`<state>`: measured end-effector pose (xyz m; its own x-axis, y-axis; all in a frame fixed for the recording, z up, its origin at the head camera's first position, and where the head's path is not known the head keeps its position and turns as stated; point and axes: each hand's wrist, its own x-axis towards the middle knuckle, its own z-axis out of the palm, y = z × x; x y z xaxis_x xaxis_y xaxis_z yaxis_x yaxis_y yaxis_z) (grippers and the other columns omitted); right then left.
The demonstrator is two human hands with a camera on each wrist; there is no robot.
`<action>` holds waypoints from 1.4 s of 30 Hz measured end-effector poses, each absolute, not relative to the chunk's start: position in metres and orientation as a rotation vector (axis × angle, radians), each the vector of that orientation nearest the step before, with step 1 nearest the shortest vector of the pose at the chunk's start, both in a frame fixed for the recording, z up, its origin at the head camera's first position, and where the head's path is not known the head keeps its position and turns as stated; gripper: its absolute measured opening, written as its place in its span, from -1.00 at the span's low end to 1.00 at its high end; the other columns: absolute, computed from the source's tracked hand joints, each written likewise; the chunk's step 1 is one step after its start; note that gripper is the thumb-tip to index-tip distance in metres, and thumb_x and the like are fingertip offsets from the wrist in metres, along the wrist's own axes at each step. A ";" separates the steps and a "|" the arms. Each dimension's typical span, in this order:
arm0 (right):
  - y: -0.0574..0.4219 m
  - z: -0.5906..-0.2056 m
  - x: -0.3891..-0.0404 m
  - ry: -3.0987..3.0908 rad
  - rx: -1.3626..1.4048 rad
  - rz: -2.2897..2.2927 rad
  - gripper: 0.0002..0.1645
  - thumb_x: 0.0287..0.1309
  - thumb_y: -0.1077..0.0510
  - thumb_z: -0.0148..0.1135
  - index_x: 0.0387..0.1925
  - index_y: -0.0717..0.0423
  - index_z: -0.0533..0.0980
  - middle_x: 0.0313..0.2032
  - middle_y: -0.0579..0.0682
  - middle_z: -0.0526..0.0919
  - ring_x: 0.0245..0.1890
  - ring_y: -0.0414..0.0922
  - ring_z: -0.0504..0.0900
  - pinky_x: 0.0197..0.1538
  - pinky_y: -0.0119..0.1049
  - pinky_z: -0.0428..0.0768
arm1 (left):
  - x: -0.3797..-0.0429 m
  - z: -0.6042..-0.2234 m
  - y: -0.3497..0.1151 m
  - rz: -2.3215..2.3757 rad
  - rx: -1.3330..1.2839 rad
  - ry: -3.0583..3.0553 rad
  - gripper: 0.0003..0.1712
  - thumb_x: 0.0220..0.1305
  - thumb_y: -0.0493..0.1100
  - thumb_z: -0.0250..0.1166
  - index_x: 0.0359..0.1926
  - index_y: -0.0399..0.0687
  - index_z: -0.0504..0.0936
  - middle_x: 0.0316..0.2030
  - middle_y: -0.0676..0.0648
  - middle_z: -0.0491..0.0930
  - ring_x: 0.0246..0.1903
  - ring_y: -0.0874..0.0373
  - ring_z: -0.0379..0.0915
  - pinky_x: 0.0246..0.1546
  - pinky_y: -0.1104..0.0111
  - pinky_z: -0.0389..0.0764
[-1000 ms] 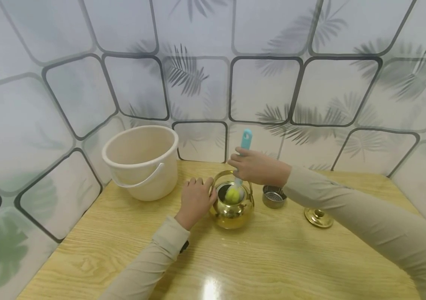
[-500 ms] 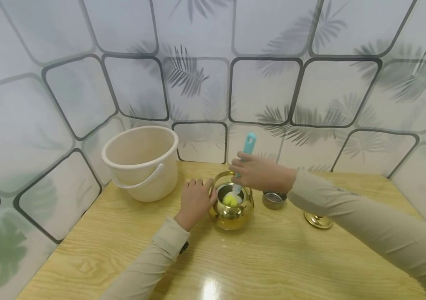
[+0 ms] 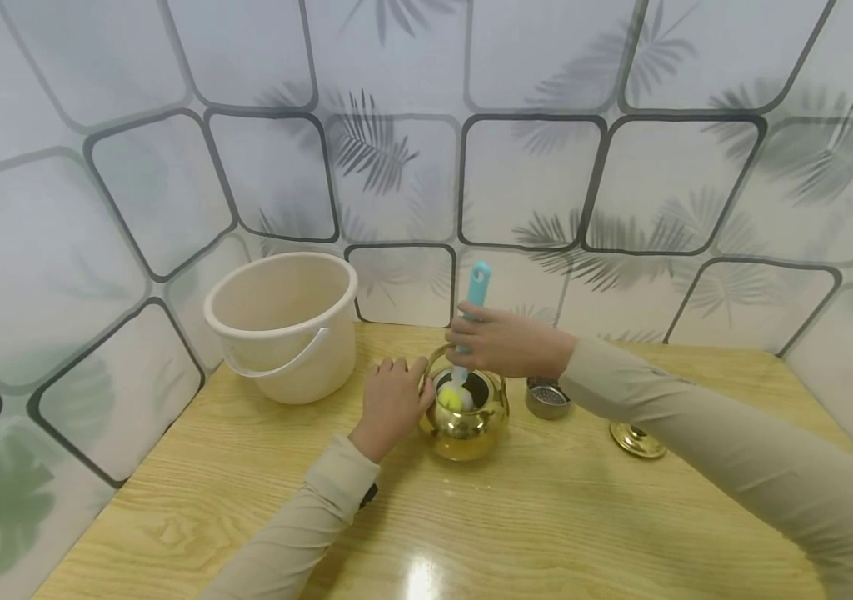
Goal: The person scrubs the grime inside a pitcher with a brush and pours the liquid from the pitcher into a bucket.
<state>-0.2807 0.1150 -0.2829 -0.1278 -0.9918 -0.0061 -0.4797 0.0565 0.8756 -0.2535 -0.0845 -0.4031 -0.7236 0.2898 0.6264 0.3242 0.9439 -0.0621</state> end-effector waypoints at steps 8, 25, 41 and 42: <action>0.114 -0.283 -0.288 -1.748 1.515 -0.961 -0.63 0.03 -0.07 0.27 -0.07 -0.20 0.52 -0.05 -0.13 0.62 0.04 -0.15 0.50 0.27 -0.18 0.25 | -0.254 -0.404 -0.084 -0.067 -0.436 -2.413 -0.80 0.18 -0.01 0.17 -0.26 0.01 0.57 -0.60 -0.08 0.51 -0.56 0.04 0.44 -0.54 0.28 0.41; 0.133 -0.285 -0.280 -1.745 1.396 -1.053 -0.58 -0.09 0.00 0.38 -0.10 -0.21 0.52 -0.16 -0.17 0.62 -0.04 -0.14 0.45 0.20 -0.19 0.25 | -0.252 -0.402 -0.083 -0.081 -0.399 -2.473 -0.78 0.22 0.01 0.13 -0.22 0.03 0.56 -0.52 -0.10 0.55 -0.47 0.00 0.50 -0.42 0.22 0.48; 0.131 -0.282 -0.264 -1.819 1.436 -0.942 -0.54 -0.21 -0.01 0.44 -0.14 -0.20 0.55 -0.14 -0.16 0.64 -0.02 -0.14 0.47 0.21 -0.20 0.29 | -0.252 -0.404 -0.084 -0.080 -0.394 -2.466 -0.78 0.22 0.02 0.13 -0.20 0.04 0.55 -0.51 -0.10 0.56 -0.46 0.00 0.50 -0.41 0.22 0.47; 0.130 -0.282 -0.263 -1.824 1.442 -0.923 -0.54 -0.22 0.00 0.45 -0.15 -0.19 0.55 -0.15 -0.16 0.64 -0.02 -0.14 0.48 0.20 -0.20 0.29 | -0.252 -0.404 -0.084 -0.079 -0.397 -2.461 -0.78 0.22 0.01 0.13 -0.20 0.04 0.56 -0.52 -0.10 0.56 -0.47 0.00 0.50 -0.42 0.22 0.47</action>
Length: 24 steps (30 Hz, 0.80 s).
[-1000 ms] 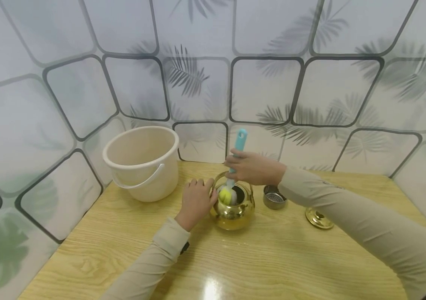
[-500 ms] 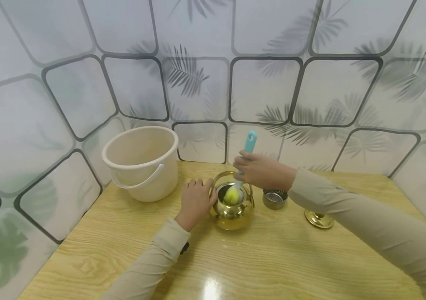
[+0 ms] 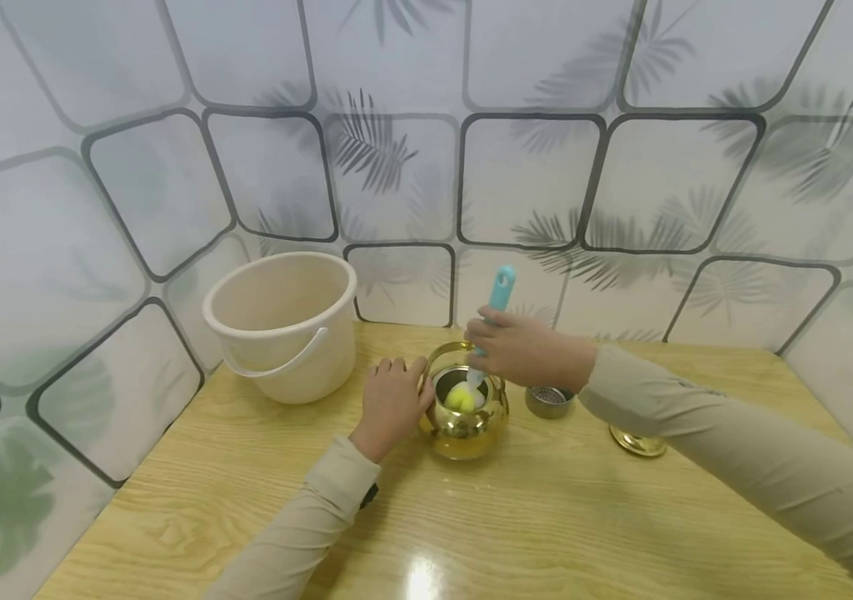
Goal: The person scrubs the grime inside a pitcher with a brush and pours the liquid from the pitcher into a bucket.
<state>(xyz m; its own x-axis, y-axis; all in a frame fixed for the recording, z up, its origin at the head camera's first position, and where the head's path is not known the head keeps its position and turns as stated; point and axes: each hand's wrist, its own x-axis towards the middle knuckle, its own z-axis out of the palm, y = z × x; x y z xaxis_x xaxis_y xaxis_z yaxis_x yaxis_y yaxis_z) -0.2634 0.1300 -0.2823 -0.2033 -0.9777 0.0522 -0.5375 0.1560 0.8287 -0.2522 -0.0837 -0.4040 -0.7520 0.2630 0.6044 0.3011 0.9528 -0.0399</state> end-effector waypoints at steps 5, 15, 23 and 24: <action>0.124 -0.282 -0.261 -1.803 1.441 -0.919 -0.57 -0.16 0.00 0.44 -0.14 -0.19 0.55 -0.17 -0.16 0.64 -0.02 -0.14 0.48 0.20 -0.19 0.29 | -0.253 -0.404 -0.084 -0.072 -0.407 -2.435 -0.80 0.21 0.00 0.15 -0.23 0.03 0.56 -0.54 -0.10 0.55 -0.50 0.01 0.50 -0.46 0.22 0.48; 0.111 -0.282 -0.263 -1.751 1.391 -1.005 -0.66 -0.03 0.02 0.35 -0.13 -0.18 0.56 -0.14 -0.15 0.64 0.00 -0.14 0.47 0.21 -0.19 0.25 | -0.253 -0.403 -0.084 -0.095 -0.426 -2.440 -0.80 0.21 -0.01 0.15 -0.24 0.03 0.57 -0.56 -0.09 0.54 -0.53 0.02 0.47 -0.50 0.24 0.46; 0.103 -0.286 -0.273 -1.739 1.371 -1.045 -0.81 0.02 0.03 0.30 -0.25 -0.15 0.56 -0.24 -0.15 0.62 -0.11 -0.15 0.43 0.20 -0.20 0.23 | -0.254 -0.405 -0.085 -0.094 -0.425 -2.438 -0.80 0.20 -0.01 0.14 -0.23 0.03 0.58 -0.55 -0.09 0.55 -0.51 0.01 0.48 -0.49 0.23 0.47; 0.103 -0.286 -0.274 -1.738 1.367 -1.044 -0.81 0.02 0.02 0.30 -0.26 -0.16 0.56 -0.25 -0.15 0.62 -0.12 -0.15 0.43 0.20 -0.20 0.23 | -0.254 -0.405 -0.085 -0.095 -0.424 -2.436 -0.80 0.20 -0.01 0.14 -0.24 0.04 0.57 -0.55 -0.09 0.55 -0.51 0.01 0.48 -0.49 0.23 0.46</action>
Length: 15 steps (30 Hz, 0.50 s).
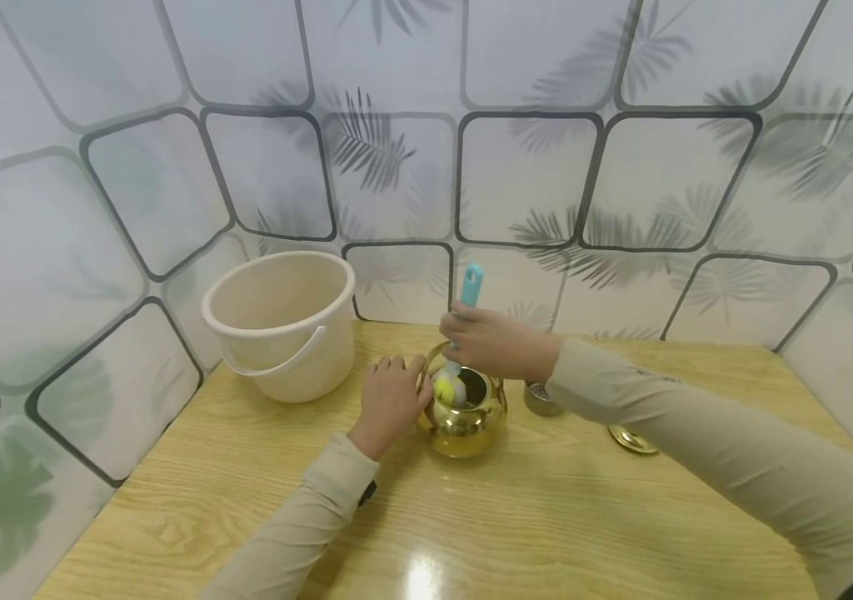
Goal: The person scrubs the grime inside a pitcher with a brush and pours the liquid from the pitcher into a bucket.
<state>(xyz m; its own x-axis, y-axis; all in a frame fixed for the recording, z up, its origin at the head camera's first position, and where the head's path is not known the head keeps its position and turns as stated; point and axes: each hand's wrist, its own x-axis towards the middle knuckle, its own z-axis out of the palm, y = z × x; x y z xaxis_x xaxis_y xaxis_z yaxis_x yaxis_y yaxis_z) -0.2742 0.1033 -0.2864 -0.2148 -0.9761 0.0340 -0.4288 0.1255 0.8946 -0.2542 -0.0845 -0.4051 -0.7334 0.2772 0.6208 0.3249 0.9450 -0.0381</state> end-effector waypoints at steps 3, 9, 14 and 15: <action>0.104 -0.287 -0.276 -1.731 1.350 -1.051 -0.80 -0.02 0.01 0.32 -0.27 -0.15 0.57 -0.24 -0.13 0.60 -0.11 -0.14 0.43 0.19 -0.21 0.22 | -0.254 -0.405 -0.085 -0.101 -0.421 -2.437 -0.81 0.20 -0.01 0.15 -0.25 0.03 0.56 -0.55 -0.10 0.55 -0.51 0.00 0.48 -0.48 0.22 0.46; 0.108 -0.285 -0.275 -1.742 1.315 -1.101 -0.70 -0.09 -0.01 0.37 -0.22 -0.18 0.58 -0.15 -0.13 0.63 0.00 -0.14 0.45 0.22 -0.21 0.20 | -0.253 -0.404 -0.085 -0.112 -0.418 -2.428 -0.82 0.19 -0.01 0.16 -0.27 0.03 0.56 -0.56 -0.09 0.54 -0.51 0.00 0.47 -0.48 0.22 0.45; 0.113 -0.282 -0.269 -1.803 1.316 -1.108 -0.73 -0.04 -0.01 0.36 -0.23 -0.14 0.59 -0.15 -0.13 0.64 0.02 -0.13 0.45 0.23 -0.20 0.22 | -0.253 -0.405 -0.084 -0.099 -0.407 -2.435 -0.82 0.19 0.00 0.16 -0.28 0.05 0.55 -0.56 -0.08 0.53 -0.52 0.02 0.46 -0.49 0.24 0.44; 0.114 -0.282 -0.268 -1.807 1.315 -1.105 -0.74 -0.05 -0.01 0.36 -0.24 -0.14 0.59 -0.17 -0.13 0.64 0.02 -0.13 0.45 0.23 -0.20 0.23 | -0.253 -0.405 -0.084 -0.094 -0.406 -2.435 -0.82 0.19 0.00 0.16 -0.28 0.05 0.55 -0.57 -0.08 0.53 -0.52 0.02 0.46 -0.49 0.24 0.44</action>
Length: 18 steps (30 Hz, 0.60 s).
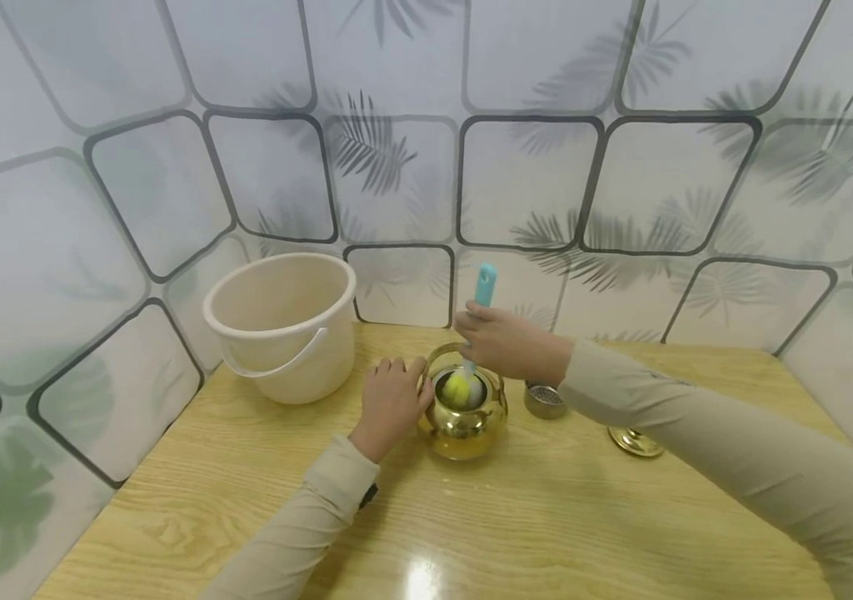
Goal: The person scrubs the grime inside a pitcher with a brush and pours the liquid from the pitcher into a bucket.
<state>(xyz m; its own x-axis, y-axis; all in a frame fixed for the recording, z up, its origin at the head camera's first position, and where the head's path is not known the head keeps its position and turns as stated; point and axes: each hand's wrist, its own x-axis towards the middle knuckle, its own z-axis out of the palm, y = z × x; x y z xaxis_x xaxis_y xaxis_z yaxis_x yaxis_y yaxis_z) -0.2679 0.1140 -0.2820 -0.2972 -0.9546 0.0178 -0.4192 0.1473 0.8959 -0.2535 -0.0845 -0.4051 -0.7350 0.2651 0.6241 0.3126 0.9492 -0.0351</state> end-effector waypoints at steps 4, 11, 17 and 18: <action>0.119 -0.282 -0.265 -1.800 1.320 -1.085 -0.74 -0.09 -0.01 0.37 -0.26 -0.16 0.59 -0.22 -0.14 0.63 -0.04 -0.13 0.44 0.20 -0.20 0.24 | -0.252 -0.404 -0.085 -0.095 -0.406 -2.426 -0.82 0.19 0.00 0.15 -0.28 0.04 0.55 -0.56 -0.09 0.54 -0.52 0.01 0.47 -0.49 0.23 0.45; 0.125 -0.282 -0.262 -1.765 1.322 -1.058 -0.66 -0.16 -0.05 0.41 -0.24 -0.20 0.58 -0.26 -0.15 0.61 -0.10 -0.14 0.44 0.15 -0.22 0.27 | -0.252 -0.405 -0.085 -0.096 -0.407 -2.414 -0.82 0.19 0.00 0.16 -0.27 0.03 0.55 -0.56 -0.10 0.54 -0.52 0.00 0.47 -0.49 0.23 0.44; 0.125 -0.281 -0.258 -1.821 1.359 -1.012 -0.62 -0.19 -0.04 0.44 -0.21 -0.21 0.57 -0.22 -0.16 0.63 -0.08 -0.14 0.45 0.16 -0.21 0.29 | -0.252 -0.404 -0.084 -0.094 -0.399 -2.428 -0.82 0.18 -0.01 0.18 -0.27 0.03 0.54 -0.55 -0.11 0.54 -0.51 0.00 0.47 -0.48 0.22 0.44; 0.125 -0.280 -0.258 -1.826 1.369 -1.002 -0.61 -0.20 -0.03 0.45 -0.21 -0.21 0.57 -0.21 -0.16 0.63 -0.08 -0.14 0.45 0.16 -0.21 0.29 | -0.252 -0.403 -0.084 -0.092 -0.399 -2.426 -0.82 0.18 -0.01 0.18 -0.27 0.03 0.54 -0.55 -0.10 0.54 -0.51 0.00 0.47 -0.48 0.23 0.44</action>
